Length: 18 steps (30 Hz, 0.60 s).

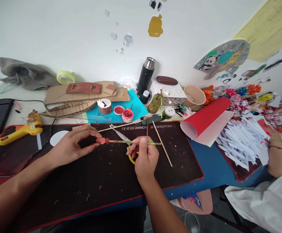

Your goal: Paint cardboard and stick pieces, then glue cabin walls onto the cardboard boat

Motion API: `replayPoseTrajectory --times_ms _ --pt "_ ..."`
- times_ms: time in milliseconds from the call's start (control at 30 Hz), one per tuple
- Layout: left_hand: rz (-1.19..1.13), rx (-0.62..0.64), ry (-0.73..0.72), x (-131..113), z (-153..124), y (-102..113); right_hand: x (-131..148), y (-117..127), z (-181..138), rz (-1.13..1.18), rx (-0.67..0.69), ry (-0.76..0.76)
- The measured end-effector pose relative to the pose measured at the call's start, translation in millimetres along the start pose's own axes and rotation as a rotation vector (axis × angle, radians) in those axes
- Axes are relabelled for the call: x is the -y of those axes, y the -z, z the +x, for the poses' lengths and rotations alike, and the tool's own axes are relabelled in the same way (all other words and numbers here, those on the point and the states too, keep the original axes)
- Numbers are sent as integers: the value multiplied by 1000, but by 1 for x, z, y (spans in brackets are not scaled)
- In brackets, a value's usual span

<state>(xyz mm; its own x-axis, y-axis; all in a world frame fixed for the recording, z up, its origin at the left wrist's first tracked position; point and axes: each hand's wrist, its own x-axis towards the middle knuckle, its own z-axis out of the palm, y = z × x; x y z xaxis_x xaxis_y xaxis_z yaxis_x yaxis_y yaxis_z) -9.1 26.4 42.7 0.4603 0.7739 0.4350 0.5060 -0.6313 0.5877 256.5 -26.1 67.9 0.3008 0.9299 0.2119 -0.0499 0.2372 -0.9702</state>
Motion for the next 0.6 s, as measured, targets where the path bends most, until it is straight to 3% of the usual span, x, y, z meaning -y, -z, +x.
replayPoseTrajectory --times_ms 367,600 --pt "-28 -24 116 -4 1 0 1 0 -1 -12 10 8" --pt "-24 -23 115 -4 2 0 0 -1 -2 -23 25 -20"
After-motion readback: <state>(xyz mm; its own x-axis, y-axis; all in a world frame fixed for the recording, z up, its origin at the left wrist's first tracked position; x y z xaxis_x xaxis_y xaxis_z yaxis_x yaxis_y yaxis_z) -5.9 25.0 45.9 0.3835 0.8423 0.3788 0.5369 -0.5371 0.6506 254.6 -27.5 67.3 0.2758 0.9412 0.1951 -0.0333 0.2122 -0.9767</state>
